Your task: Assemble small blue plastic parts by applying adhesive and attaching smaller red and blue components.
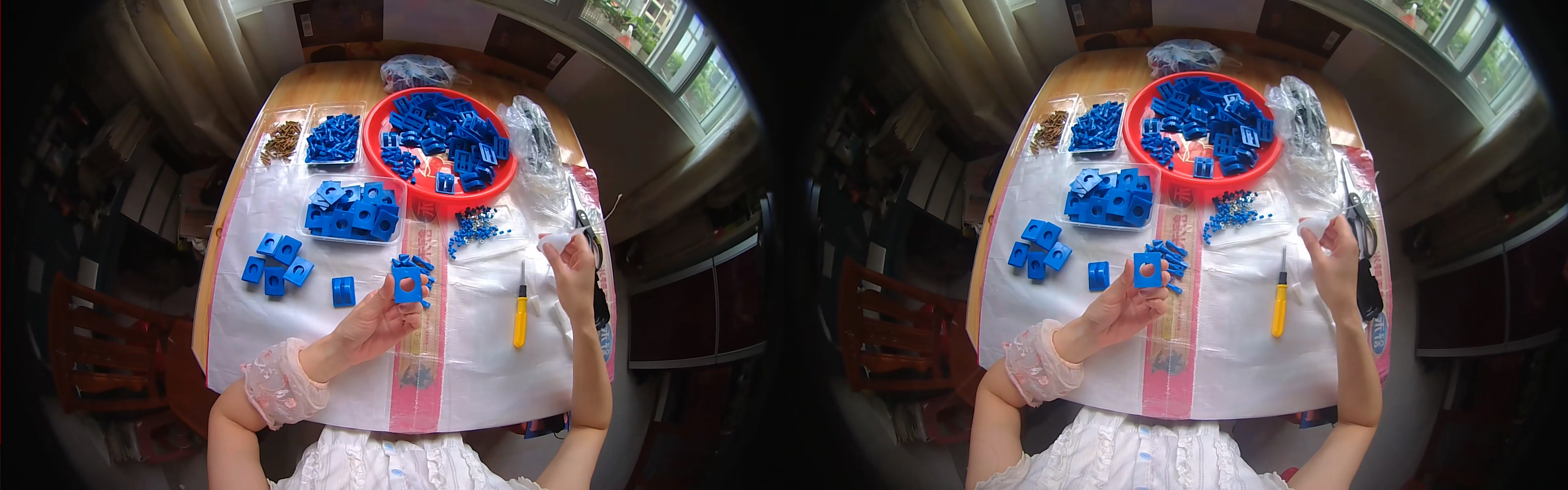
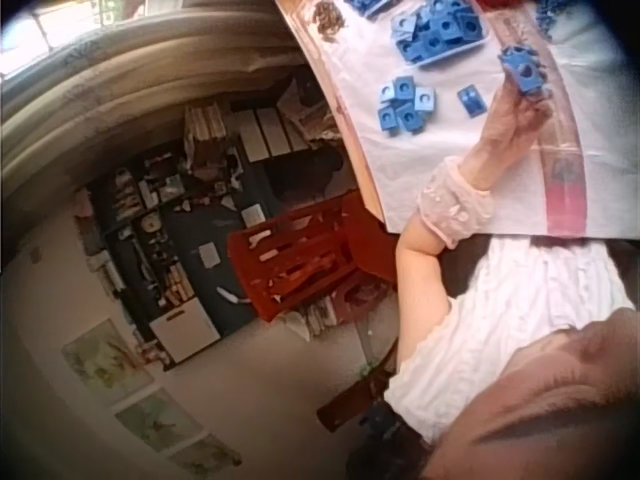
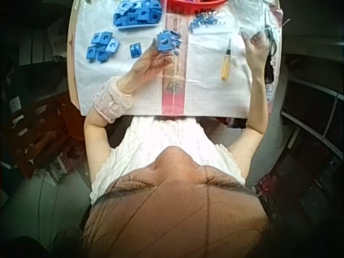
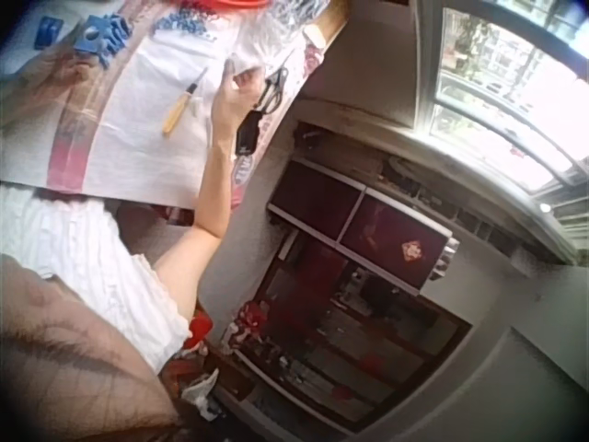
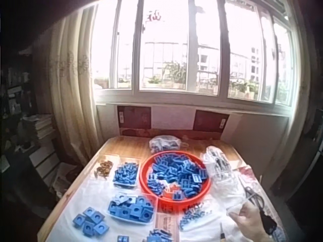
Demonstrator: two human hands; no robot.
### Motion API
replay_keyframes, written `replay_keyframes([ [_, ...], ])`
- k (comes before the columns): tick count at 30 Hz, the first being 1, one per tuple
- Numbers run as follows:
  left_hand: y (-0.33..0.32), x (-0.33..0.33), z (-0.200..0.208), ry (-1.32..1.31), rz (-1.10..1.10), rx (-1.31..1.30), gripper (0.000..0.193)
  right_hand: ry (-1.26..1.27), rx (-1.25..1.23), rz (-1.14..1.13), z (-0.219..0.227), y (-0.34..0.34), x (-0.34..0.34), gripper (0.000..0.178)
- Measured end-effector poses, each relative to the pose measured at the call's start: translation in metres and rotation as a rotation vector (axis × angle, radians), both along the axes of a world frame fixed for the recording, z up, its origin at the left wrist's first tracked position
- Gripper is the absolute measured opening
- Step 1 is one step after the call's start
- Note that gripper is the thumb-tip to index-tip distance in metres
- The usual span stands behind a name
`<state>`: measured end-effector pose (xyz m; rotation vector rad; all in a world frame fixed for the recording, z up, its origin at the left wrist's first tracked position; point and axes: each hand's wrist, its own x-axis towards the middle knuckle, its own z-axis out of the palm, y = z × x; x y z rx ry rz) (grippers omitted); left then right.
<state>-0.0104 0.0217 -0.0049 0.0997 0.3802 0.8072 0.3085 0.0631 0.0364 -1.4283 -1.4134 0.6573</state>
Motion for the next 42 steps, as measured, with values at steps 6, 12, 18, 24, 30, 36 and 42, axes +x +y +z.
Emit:
replay_keyframes([
  [6, 0.004, -0.001, 0.004, -0.024, 0.013, 0.024, 0.053, 0.146, -0.123, 0.188, -0.005, -0.028, -0.028, 0.014],
  [12, 0.006, -0.002, 0.003, -0.024, 0.04, 0.049, 0.055, 0.356, -0.13, 0.315, -0.015, -0.039, -0.032, 0.017],
  [18, 0.006, -0.002, 0.001, -0.025, 0.049, 0.042, 0.056, 0.446, -0.116, 0.406, -0.026, -0.043, -0.032, 0.018],
  [24, 0.006, -0.004, -0.002, -0.074, 0.041, 0.044, 0.057, 0.522, -0.081, 0.32, -0.021, -0.046, -0.038, 0.016],
  [30, 0.006, -0.004, -0.005, -0.094, 0.028, 0.045, 0.056, 0.513, -0.053, 0.328, -0.022, -0.049, -0.034, 0.014],
  [36, 0.006, -0.004, -0.005, -0.094, 0.027, 0.051, 0.048, 0.461, -0.036, 0.328, -0.021, -0.05, -0.033, 0.015],
  [42, 0.005, -0.004, -0.004, -0.068, 0.023, 0.059, 0.047, 0.443, -0.043, 0.315, -0.019, -0.051, -0.033, 0.015],
])
